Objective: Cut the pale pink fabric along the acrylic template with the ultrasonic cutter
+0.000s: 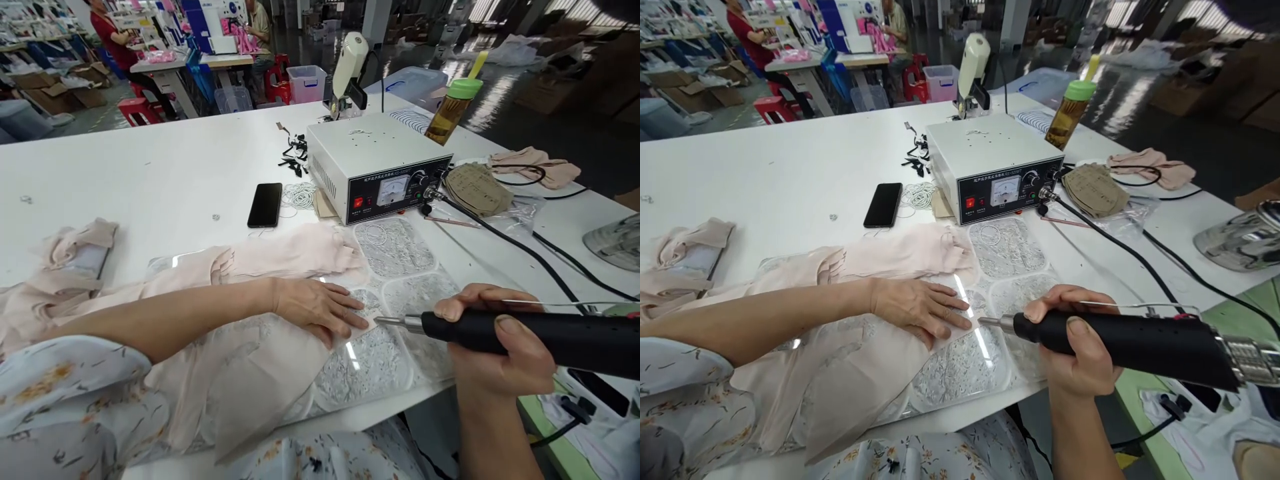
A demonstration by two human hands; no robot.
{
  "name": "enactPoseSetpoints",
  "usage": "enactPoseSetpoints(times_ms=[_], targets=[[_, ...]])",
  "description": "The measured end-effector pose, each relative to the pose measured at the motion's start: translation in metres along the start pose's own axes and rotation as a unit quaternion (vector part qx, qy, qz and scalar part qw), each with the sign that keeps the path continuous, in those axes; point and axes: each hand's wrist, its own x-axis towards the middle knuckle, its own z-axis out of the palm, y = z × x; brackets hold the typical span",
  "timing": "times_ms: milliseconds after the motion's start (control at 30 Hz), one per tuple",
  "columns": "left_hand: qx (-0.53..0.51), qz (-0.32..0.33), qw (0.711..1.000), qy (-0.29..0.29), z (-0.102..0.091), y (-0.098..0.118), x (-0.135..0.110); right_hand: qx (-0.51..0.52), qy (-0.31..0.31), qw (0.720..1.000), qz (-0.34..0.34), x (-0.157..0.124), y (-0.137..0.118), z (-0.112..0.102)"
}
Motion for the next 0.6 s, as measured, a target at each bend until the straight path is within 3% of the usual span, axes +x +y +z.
enactPoseSetpoints(times_ms=[133,333,600], targets=[[-0.003,-0.003,1.000,-0.006,-0.002,0.002,0.002,-0.009,0.011,1.000,-0.002,0.001,-0.001,0.002],[0.081,0.023,0.996,-0.026,-0.002,0.003,0.003,0.013,-0.015,1.000,0.016,-0.005,-0.012,0.003],[0.037,0.041,0.998,0.028,0.003,-0.003,0.002,0.013,-0.087,0.995,0.040,-0.023,-0.019,0.011]])
